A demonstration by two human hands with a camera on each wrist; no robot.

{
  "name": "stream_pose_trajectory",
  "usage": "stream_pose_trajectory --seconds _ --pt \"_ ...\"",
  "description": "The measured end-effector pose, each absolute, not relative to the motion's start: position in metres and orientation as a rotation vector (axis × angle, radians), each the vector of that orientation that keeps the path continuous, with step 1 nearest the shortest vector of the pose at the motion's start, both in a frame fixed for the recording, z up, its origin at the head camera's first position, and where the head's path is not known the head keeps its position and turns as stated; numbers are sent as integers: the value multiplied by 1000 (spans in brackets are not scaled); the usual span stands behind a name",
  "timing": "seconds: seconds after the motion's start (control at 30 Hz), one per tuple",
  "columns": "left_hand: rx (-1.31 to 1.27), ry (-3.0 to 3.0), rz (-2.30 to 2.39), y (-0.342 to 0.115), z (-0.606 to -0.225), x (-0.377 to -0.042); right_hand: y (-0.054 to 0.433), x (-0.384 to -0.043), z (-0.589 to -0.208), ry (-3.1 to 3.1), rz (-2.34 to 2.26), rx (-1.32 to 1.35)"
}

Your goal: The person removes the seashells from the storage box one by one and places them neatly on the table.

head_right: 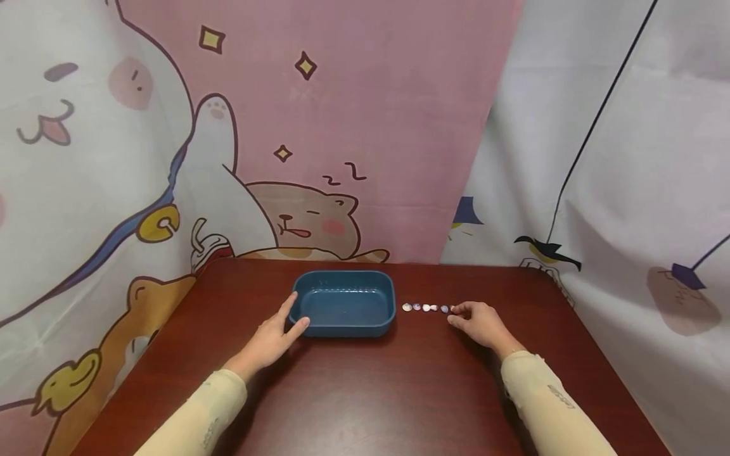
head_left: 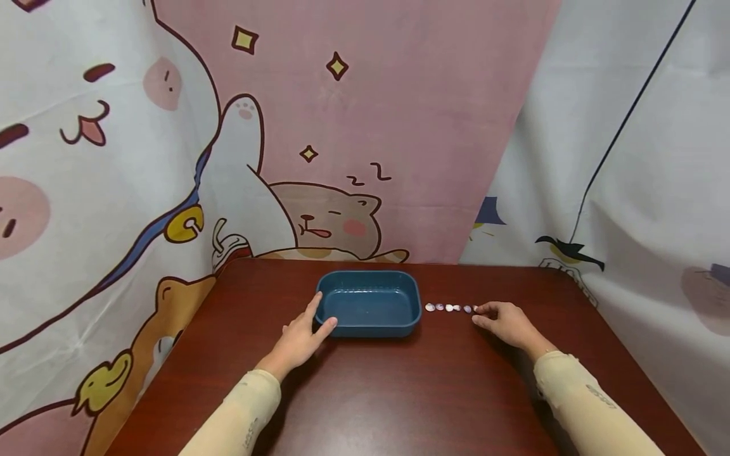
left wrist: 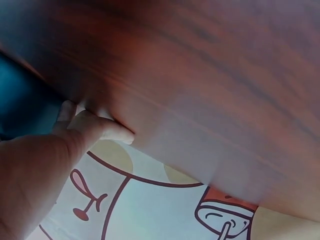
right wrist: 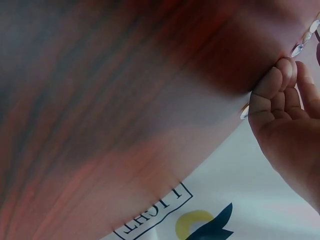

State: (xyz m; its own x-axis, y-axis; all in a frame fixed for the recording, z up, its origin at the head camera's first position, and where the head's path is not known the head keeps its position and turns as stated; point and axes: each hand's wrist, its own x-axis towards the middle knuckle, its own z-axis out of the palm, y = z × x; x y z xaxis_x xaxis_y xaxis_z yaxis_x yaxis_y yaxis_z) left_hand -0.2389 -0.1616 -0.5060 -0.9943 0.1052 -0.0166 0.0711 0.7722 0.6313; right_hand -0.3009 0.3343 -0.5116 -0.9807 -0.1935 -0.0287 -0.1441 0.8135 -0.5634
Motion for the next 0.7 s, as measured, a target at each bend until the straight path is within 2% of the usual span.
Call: stream_pose_trajectory --seconds 0.47,0.7 --pt "178 2923 1020 -168 -514 -244 334 -301 -516 2896 -896 -253" --pt "193 2949 982 -198 -506 -238 337 -301 -508 2866 -914 -272"
